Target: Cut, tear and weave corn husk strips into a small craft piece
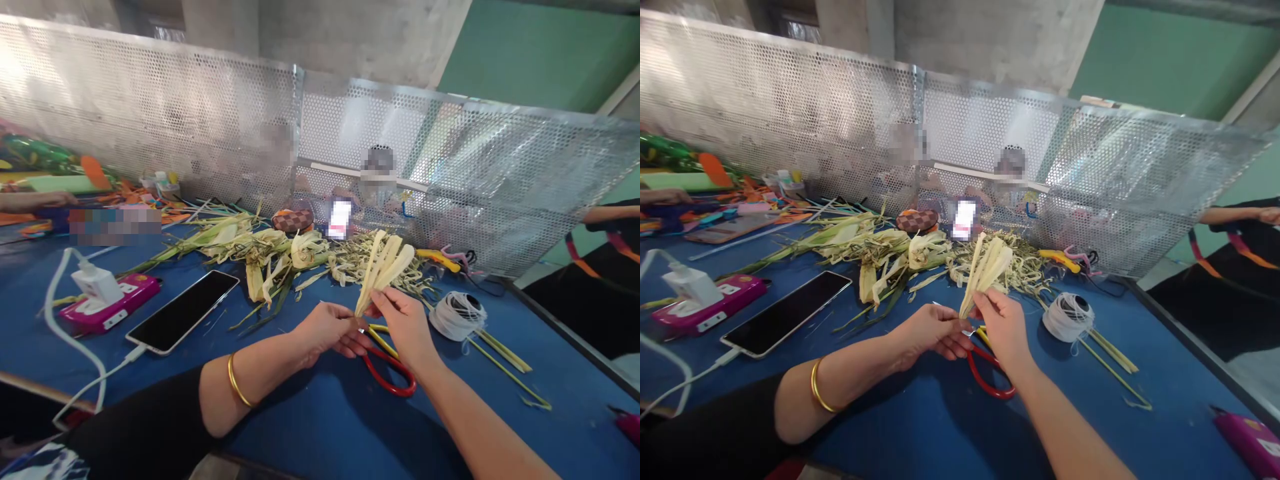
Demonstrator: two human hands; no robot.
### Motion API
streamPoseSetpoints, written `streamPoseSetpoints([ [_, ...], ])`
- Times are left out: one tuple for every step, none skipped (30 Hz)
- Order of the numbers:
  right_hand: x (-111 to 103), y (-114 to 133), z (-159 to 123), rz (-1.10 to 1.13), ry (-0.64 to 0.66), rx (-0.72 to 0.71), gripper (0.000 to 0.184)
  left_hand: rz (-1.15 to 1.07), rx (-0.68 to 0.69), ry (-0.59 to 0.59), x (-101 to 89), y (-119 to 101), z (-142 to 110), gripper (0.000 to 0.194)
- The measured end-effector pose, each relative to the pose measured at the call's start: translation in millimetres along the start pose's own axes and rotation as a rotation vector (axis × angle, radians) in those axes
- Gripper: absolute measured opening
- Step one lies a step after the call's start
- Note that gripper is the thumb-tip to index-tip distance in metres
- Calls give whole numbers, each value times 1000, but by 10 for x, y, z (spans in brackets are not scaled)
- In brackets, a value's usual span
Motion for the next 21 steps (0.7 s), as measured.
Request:
streamPoseSetpoints([
  [-9, -5, 1, 3, -7, 2, 32, -3, 2, 0, -3, -7, -1, 19],
  [-20, -15, 2, 11, -17, 10, 32, -9, 0, -2, -8, -12, -2, 19],
  [-31, -29, 4, 23, -26, 20, 31, -16, -5, -6, -13, -15, -3, 19],
  [-40, -43, 4, 41, -37, 32, 30, -23, -12, -10, -18, -17, -5, 19],
  [-48, -53, 4, 60, -47, 41, 29, -28, -17, -14, -23, -19, -7, 19],
  [-50, -58, 4, 80, -54, 47, 28, -29, -21, -17, -26, -22, -9, 18],
  [-48, -56, 2, 99, -56, 47, 28, -28, -25, -18, -27, -25, -10, 18],
  [-44, -50, 1, 114, -55, 45, 28, -25, -28, -21, -28, -26, -13, 17],
  [-40, -42, -1, 121, -55, 42, 28, -23, -32, -25, -30, -27, -15, 16],
  [-39, -34, -3, 118, -58, 40, 27, -19, -35, -28, -29, -26, -17, 16],
  [-40, -30, -4, 104, -61, 41, 27, -17, -38, -30, -28, -25, -18, 16],
  [-43, -27, -5, 79, -64, 43, 27, -17, -40, -29, -25, -24, -20, 15],
  [-48, -23, -4, 47, -67, 42, 28, -19, -41, -27, -22, -22, -21, 15],
  [-55, -18, -4, 12, -71, 40, 30, -27, -44, -25, -21, -20, -21, 15],
  [-61, -12, -3, -20, -74, 34, 31, -39, -47, -24, -22, -17, -20, 15],
  [-68, -5, -3, -47, -79, 26, 31, -56, -51, -24, -26, -13, -18, 16],
  [-73, 3, -3, -65, -84, 18, 31, -76, -56, -23, -31, -9, -15, 17],
  [-78, 8, -3, -69, -90, 10, 30, -97, -62, -20, -37, -5, -11, 17],
  [-81, 9, -4, -56, -98, 5, 29, -124, -69, -15, -44, 0, -6, 18],
  [-83, 5, -4, -28, -105, 1, 28, -153, -78, -8, -50, 6, 0, 19],
  [-84, -3, -4, 12, -111, -1, 26, -186, -89, -3, -58, 11, 5, 19],
])
Point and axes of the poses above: each hand's wrist, its own z-axis towards the middle knuckle, its own x-axis out of the palm, y = z × x, the point moved 7 cm from there along z, towards the middle knuckle, and after that the axes turned 2 degrees about z, right-handed, at the moved point
